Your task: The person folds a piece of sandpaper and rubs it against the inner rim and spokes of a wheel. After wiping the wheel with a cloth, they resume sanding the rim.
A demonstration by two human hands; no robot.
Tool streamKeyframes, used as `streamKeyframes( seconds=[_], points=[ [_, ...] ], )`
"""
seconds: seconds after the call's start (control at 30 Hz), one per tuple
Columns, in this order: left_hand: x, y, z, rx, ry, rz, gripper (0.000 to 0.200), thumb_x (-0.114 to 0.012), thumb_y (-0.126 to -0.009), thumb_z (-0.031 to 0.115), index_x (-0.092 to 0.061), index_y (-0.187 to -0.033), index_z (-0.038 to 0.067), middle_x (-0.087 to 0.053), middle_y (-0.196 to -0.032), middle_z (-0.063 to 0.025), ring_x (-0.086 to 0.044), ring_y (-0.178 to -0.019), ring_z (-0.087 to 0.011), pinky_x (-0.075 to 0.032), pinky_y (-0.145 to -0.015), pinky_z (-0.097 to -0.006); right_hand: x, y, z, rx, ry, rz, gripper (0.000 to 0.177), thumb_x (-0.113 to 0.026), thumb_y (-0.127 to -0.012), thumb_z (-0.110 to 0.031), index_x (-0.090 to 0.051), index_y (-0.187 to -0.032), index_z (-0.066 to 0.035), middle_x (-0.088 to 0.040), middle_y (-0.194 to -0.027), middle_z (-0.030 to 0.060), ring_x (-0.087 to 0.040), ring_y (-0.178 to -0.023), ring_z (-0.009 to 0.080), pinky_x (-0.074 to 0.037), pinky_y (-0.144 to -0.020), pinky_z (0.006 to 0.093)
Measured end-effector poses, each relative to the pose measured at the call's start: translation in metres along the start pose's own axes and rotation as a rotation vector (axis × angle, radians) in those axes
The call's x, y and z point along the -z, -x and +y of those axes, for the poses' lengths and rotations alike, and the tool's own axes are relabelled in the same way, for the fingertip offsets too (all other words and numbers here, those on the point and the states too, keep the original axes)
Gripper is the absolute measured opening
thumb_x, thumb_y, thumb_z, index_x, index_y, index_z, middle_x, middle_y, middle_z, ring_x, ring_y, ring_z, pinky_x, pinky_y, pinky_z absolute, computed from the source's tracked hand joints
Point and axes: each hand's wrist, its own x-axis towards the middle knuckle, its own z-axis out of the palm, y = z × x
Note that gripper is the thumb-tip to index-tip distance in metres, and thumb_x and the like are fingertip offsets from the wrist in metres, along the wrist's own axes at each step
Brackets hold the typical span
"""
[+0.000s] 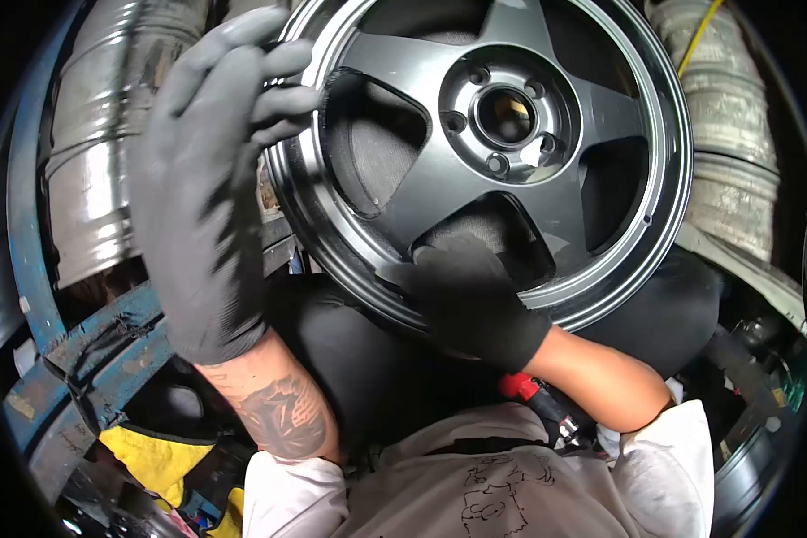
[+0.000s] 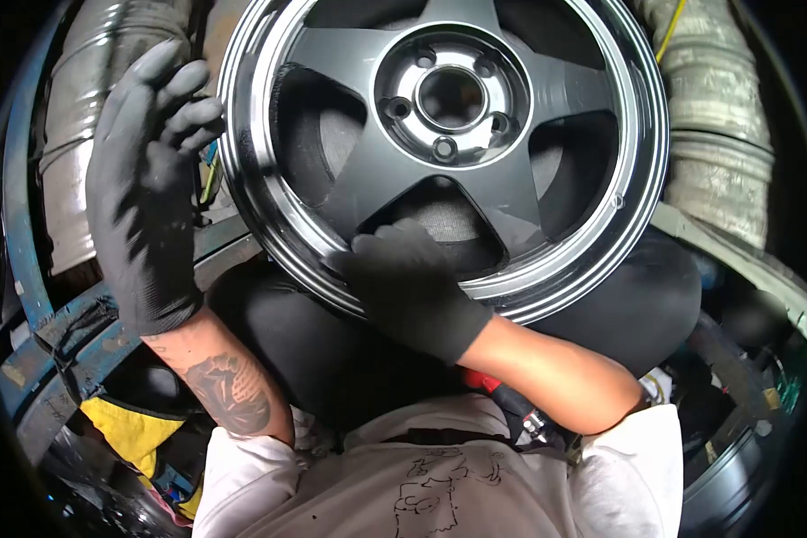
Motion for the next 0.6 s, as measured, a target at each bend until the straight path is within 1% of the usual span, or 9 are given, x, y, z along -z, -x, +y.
streamKeyframes(
  seconds=[0.07,0.1,0.2,0.27,0.3,0.4,0.47,0.53,0.6],
  points=[
    [0.001,0.002,0.003,-0.012,-0.098,-0.001,0.047,-0.049,-0.110,0.027,-0.054,-0.143,-0.006,-0.068,-0.124,-0.0178,-0.069,-0.103,-0.0194,-0.052,-0.093,-0.0293,0.005,-0.008,0.004,-0.038,-0.081,0.055,0.006,-0.067,-0.092,-0.022,-0.066,-0.093,-0.017,-0.059,-0.077,0.0046,-0.060,-0.070,0.0256,-0.047,-0.064,0.0421],
    [0.001,0.005,0.000,-0.145,-0.462,-0.009,0.048,-0.048,-0.110,0.028,-0.053,-0.144,-0.006,-0.067,-0.124,-0.0171,-0.068,-0.103,-0.0192,-0.051,-0.094,-0.0297,0.006,-0.007,0.009,-0.048,-0.054,0.134,0.010,-0.066,-0.095,-0.023,-0.068,-0.100,-0.015,-0.064,-0.077,0.0069,-0.064,-0.070,0.0281,-0.050,-0.065,0.0437],
    [0.010,0.008,-0.003,0.024,-0.157,-0.035,0.045,-0.048,-0.110,0.020,-0.049,-0.145,-0.009,-0.066,-0.121,-0.0172,-0.066,-0.101,-0.0201,-0.051,-0.097,-0.0313,0.043,-0.014,0.021,-0.116,-0.351,0.249,0.016,-0.068,-0.095,-0.022,-0.068,-0.106,-0.011,-0.070,-0.081,0.0104,-0.070,-0.073,0.0310,-0.054,-0.067,0.0436],
    [0.011,0.010,-0.005,0.086,-0.208,-0.016,0.044,-0.050,-0.110,0.019,-0.050,-0.144,-0.009,-0.066,-0.120,-0.0176,-0.065,-0.099,-0.0205,-0.051,-0.098,-0.0320,0.059,-0.016,0.024,-0.169,-0.451,0.252,0.020,-0.070,-0.094,-0.021,-0.068,-0.109,-0.009,-0.073,-0.084,0.0126,-0.072,-0.076,0.0325,-0.056,-0.069,0.0430],
    [0.004,0.012,-0.005,0.084,-0.181,0.062,0.035,-0.048,-0.106,0.008,-0.058,-0.134,-0.010,-0.072,-0.112,-0.0173,-0.068,-0.090,-0.0168,-0.054,-0.087,-0.0264,0.061,-0.015,0.026,-0.199,-0.475,0.235,0.022,-0.071,-0.093,-0.021,-0.068,-0.111,-0.008,-0.074,-0.085,0.0137,-0.074,-0.077,0.0331,-0.057,-0.069,0.0425],
    [0.004,0.022,-0.002,0.266,-0.418,0.008,0.038,-0.061,-0.098,0.011,-0.061,-0.133,-0.005,-0.071,-0.109,-0.0138,-0.068,-0.100,-0.0169,-0.052,-0.092,-0.0281,0.052,-0.010,0.029,-0.130,-0.571,0.197,0.022,-0.073,-0.091,-0.020,-0.067,-0.109,-0.007,-0.074,-0.087,0.0148,-0.073,-0.079,0.0339,-0.057,-0.068,0.0411],
    [0.003,0.031,-0.002,0.399,-0.348,-0.208,0.038,-0.070,-0.090,0.012,-0.066,-0.126,-0.002,-0.072,-0.109,-0.0124,-0.067,-0.102,-0.0170,-0.053,-0.092,-0.0318,0.050,-0.016,0.024,-0.209,-0.757,0.150,0.018,-0.071,-0.093,-0.017,-0.069,-0.107,-0.006,-0.073,-0.087,0.0148,-0.073,-0.079,0.0302,-0.056,-0.069,0.0381],
    [0.009,0.026,-0.002,0.301,-0.500,-0.531,0.033,-0.074,-0.086,0.012,-0.070,-0.116,-0.002,-0.073,-0.104,-0.0103,-0.067,-0.099,-0.0155,-0.053,-0.089,-0.0303,0.066,-0.021,0.022,-0.356,-0.922,-0.053,0.020,-0.072,-0.093,-0.015,-0.073,-0.109,-0.005,-0.075,-0.090,0.0121,-0.075,-0.082,0.0223,-0.057,-0.075,0.0333],
    [0.004,0.025,-0.004,0.287,-0.546,-0.499,0.024,-0.076,-0.084,0.011,-0.072,-0.104,-0.002,-0.073,-0.097,-0.0081,-0.067,-0.091,-0.0128,-0.052,-0.084,-0.0283,0.062,-0.022,0.021,-0.350,-0.956,0.004,0.020,-0.073,-0.091,-0.014,-0.073,-0.108,-0.004,-0.075,-0.090,0.0120,-0.075,-0.081,0.0226,-0.057,-0.074,0.0330]
  ],
)
